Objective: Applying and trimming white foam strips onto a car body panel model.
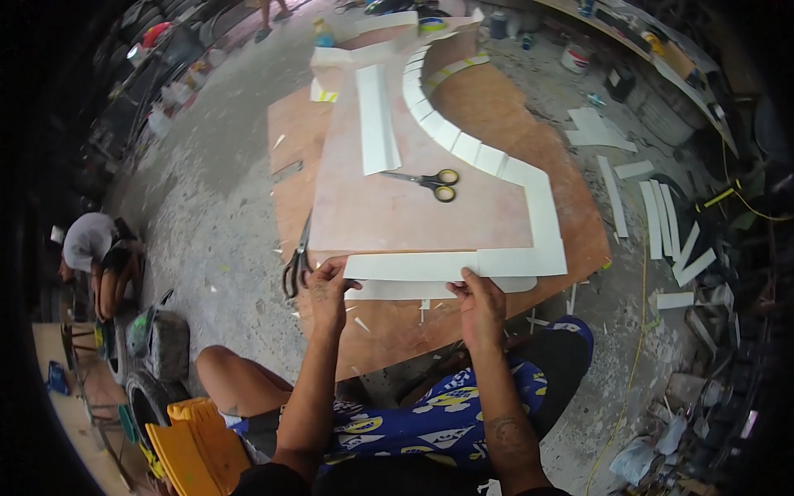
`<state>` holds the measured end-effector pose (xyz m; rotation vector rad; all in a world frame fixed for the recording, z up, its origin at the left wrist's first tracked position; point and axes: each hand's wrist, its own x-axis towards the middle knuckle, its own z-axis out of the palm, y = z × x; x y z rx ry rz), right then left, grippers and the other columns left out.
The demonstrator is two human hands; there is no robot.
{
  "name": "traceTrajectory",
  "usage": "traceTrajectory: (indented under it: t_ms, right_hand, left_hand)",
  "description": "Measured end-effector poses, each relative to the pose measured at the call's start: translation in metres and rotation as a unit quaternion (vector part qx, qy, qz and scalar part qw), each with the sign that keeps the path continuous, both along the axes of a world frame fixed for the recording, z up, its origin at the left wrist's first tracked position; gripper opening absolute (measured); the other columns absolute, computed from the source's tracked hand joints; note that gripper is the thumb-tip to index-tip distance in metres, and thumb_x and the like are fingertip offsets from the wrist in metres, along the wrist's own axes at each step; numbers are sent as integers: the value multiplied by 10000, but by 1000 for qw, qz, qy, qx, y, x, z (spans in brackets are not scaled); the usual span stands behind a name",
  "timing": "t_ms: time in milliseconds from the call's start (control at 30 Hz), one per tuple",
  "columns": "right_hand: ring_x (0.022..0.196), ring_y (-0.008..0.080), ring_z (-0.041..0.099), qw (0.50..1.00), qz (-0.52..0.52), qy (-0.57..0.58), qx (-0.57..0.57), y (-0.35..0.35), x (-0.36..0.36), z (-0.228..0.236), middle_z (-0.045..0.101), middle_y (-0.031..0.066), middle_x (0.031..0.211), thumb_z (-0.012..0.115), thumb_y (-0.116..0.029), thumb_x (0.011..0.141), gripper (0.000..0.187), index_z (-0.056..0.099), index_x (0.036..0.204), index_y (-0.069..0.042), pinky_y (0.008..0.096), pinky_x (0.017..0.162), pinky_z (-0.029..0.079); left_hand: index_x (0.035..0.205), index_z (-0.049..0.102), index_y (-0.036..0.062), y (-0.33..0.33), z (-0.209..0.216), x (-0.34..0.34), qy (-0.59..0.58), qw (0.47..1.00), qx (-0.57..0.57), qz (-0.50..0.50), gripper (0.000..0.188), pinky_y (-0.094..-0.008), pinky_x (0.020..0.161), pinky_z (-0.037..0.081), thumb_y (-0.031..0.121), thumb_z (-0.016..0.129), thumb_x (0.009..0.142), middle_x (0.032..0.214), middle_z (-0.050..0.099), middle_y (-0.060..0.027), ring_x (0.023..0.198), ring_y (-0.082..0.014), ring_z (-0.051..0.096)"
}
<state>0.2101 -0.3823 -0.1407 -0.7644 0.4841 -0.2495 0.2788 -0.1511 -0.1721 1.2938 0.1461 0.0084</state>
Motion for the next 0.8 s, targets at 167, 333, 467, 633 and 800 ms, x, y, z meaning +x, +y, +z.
traceTrajectory:
  t_ms: [167, 333, 467, 633, 800]
  right_hand:
    - [789, 138, 603, 1000, -9, -6, 0, 1, 0, -3, 626, 49, 847, 626, -53, 897, 42, 645, 884, -19, 326, 770, 545]
    - [771, 157, 614, 1000, -8, -13, 10, 6, 2, -5, 630, 72, 831, 639, -41, 893, 63, 649, 854, 6, 355, 771, 563]
    - [767, 157, 614, 1000, -7, -13, 17, 4, 2, -7, 629, 72, 827, 640, -40, 894, 56, 651, 867, 8, 357, 773, 564]
    - [763, 154, 612, 999, -12, -15, 26, 2, 2, -6, 632, 68, 825, 636, -39, 896, 50, 652, 878, 5, 362, 784, 563]
    - [762, 160, 614, 999, -8, -22, 25, 2, 3, -6, 634, 74, 820, 648, -41, 889, 47, 654, 876, 4, 367, 789, 563]
  left_hand:
    - [946, 663, -35, -3, 2, -4, 5, 1000, -11, 9, 141, -236, 567, 508, 98, 652, 901, 821, 689, -85, 677, -126, 640]
    - [991, 645, -33, 5, 4, -4, -5, 1000, 2, 16, 161, -230, 574, 505, 90, 645, 886, 848, 699, -99, 696, -141, 658]
    - [970, 644, -27, 4, 5, -3, 2, 1000, 15, 6, 125, -233, 579, 509, 67, 629, 891, 870, 697, -96, 707, -131, 649]
    - [957, 647, -23, 2, 12, -3, 11, 1000, 17, 1, 109, -230, 585, 509, 60, 622, 892, 871, 696, -87, 721, -120, 640]
    - [956, 649, -22, 4, 10, -1, 11, 1000, 23, -1, 102, -225, 586, 506, 51, 620, 891, 867, 694, -80, 721, -117, 638]
